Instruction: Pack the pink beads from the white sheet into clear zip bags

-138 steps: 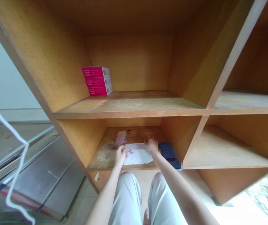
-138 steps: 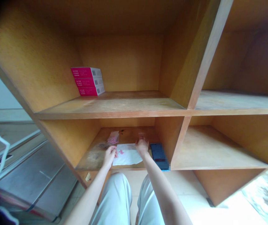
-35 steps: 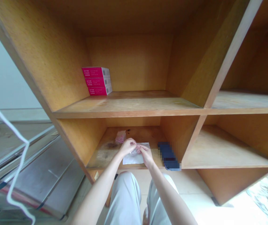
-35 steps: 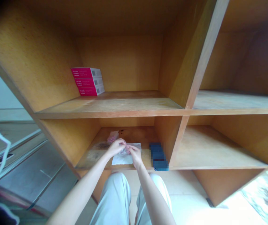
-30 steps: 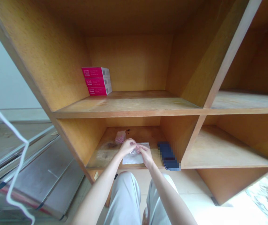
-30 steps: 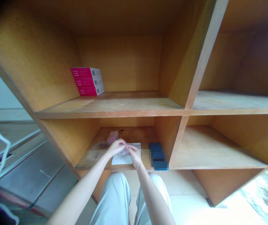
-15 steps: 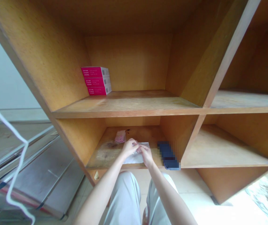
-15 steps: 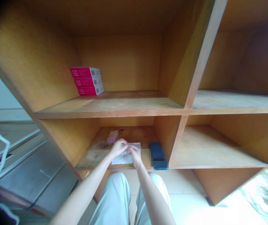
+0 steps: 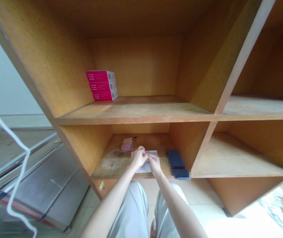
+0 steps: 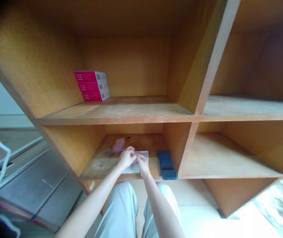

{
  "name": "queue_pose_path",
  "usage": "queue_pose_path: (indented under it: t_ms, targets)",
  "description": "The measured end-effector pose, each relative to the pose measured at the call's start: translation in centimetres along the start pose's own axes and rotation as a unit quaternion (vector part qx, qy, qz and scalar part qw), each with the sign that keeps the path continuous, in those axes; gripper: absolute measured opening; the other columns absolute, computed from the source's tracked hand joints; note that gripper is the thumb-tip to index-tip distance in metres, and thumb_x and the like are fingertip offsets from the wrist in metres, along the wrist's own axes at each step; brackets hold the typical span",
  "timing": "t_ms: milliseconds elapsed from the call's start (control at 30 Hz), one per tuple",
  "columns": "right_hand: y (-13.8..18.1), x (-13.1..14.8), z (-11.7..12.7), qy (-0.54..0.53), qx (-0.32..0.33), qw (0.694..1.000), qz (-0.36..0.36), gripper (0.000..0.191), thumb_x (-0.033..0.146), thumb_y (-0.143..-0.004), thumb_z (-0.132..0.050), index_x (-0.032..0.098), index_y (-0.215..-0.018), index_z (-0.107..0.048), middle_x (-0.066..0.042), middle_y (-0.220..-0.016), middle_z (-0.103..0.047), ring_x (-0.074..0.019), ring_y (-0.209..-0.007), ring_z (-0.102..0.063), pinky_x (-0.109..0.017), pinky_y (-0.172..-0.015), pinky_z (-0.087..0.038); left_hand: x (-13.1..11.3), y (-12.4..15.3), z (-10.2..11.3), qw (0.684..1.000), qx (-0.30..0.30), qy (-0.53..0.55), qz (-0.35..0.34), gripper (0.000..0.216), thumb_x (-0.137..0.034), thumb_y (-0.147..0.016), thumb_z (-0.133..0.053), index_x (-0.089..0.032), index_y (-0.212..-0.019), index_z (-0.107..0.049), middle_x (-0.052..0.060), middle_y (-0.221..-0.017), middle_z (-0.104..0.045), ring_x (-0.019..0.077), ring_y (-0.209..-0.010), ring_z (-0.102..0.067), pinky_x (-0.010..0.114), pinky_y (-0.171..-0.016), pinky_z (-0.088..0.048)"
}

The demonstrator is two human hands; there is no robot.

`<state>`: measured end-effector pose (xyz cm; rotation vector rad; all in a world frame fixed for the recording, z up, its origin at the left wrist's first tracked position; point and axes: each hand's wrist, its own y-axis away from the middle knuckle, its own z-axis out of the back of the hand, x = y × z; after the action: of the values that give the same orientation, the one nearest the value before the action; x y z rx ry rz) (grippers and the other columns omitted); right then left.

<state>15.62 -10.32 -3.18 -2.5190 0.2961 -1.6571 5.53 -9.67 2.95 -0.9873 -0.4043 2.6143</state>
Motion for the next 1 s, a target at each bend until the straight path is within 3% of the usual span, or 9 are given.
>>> queue_pose_path:
  t_ms: [500, 1000]
  targets:
    - [0.1, 0.0, -0.1, 0.001, -0.036, 0.999, -0.008, 0.017, 0.025, -0.065, -0.055, 0.017, -0.068, -0.069, -0.004, -0.074, -0.068, -0.0184, -0.072, -0.059, -0.028, -0.07, -0.043, -1.0, 0.3, 0.2, 0.994, 0.017, -0.109, -0.003, 0.012, -0.011, -0.068, -0.052, -0.017, -0.058, -0.053, 0.003, -0.105, -0.058, 0.0164, -0.088, -0.054, 0.027, -0.08, -0.04]
    - [-0.5, -0.3, 0.0, -0.037, -0.051, 0.997, -0.033, 0.016, 0.031, -0.066, -0.06, 0.017, -0.069, -0.067, -0.004, -0.075, -0.067, -0.0176, -0.072, -0.058, -0.028, -0.068, -0.042, -1.4, 0.8, 0.8, 0.988, -0.052, -0.125, -0.078, 0.014, -0.017, -0.069, -0.051, -0.018, -0.055, -0.051, 0.002, -0.098, -0.061, 0.0198, -0.093, -0.05, 0.035, -0.081, -0.037]
